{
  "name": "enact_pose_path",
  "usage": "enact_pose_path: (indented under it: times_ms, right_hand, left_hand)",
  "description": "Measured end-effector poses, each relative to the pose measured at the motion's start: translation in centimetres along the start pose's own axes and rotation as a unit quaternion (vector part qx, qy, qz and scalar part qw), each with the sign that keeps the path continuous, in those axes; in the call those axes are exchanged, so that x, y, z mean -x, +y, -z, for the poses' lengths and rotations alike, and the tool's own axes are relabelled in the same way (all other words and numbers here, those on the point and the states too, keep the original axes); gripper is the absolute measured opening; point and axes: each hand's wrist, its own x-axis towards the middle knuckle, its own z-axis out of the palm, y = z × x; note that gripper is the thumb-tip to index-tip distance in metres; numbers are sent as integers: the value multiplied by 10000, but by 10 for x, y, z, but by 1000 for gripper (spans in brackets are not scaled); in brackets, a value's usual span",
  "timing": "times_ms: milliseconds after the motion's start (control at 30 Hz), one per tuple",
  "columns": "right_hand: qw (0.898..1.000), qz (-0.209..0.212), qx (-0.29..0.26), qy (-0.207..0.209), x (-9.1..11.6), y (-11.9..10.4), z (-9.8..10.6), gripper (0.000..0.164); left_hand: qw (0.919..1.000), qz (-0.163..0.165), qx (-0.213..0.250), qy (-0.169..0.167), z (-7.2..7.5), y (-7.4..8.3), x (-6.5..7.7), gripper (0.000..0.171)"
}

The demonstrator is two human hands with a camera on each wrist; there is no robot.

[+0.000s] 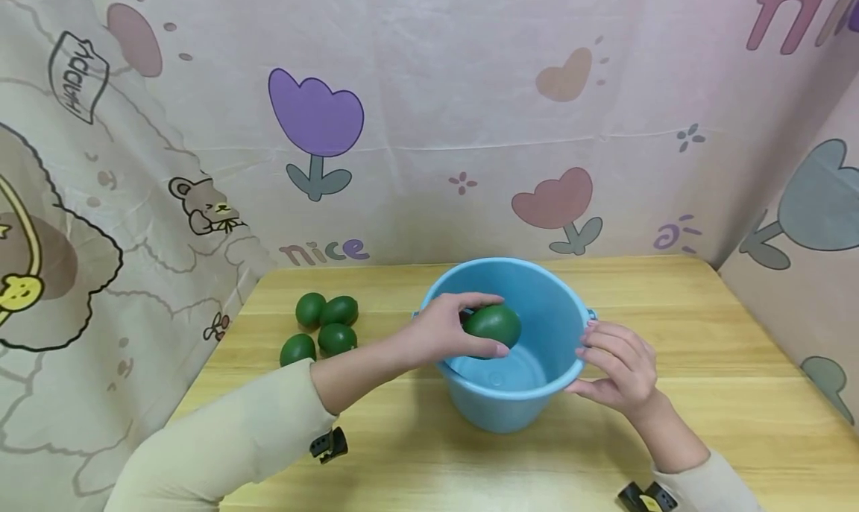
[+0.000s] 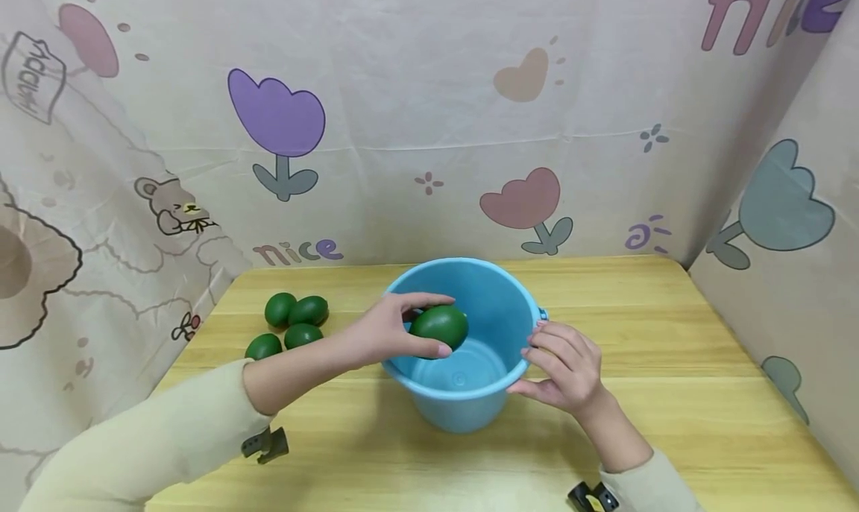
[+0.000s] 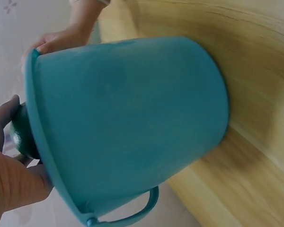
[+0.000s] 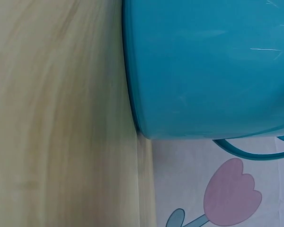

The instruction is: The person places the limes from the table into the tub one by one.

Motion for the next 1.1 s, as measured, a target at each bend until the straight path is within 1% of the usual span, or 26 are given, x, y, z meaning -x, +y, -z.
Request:
enact_pose_path:
  times_ms: [200, 333, 433, 500, 633, 833, 900, 1000, 1100]
  right_hand:
    - [10000, -25, 15, -48, 0, -1, 1, 49]
    - [10000, -29, 19, -41, -1, -1, 0, 49]
    - [10000, -24, 13, -14, 0, -1, -1, 48]
    - [10000, -23, 11, -1, 0, -1, -1, 48]
    - [10000, -27, 4, 5, -1, -1, -1, 49]
    - [10000, -53, 22, -1, -2, 0, -1, 49]
    - [10000, -57, 28, -1, -1, 0, -1, 49]
    - [10000, -59, 11, 11, 0, 0, -1, 49]
    - [10000, -61, -13, 8, 2, 0, -1, 49]
  left_hand:
    - [9995, -112, -173, -236, -11, 0, -3, 68]
    - [9986, -264, -350, -294, -11, 1, -4, 70]
    - [9984, -313, -420, -197, -7, 2, -3, 71]
    - [9989, -258, -389, -108, -4, 2, -3, 71]
    - [9997, -174, -166, 10, 2, 2, -2, 70]
    - [9993, -164, 287, 188, 10, 3, 0, 67]
    - [9990, -161, 345, 244, 13, 3, 0, 67]
    - [9990, -145, 306, 302, 20, 3, 2, 67]
    - [9989, -175, 262, 341, 27, 6, 4, 67]
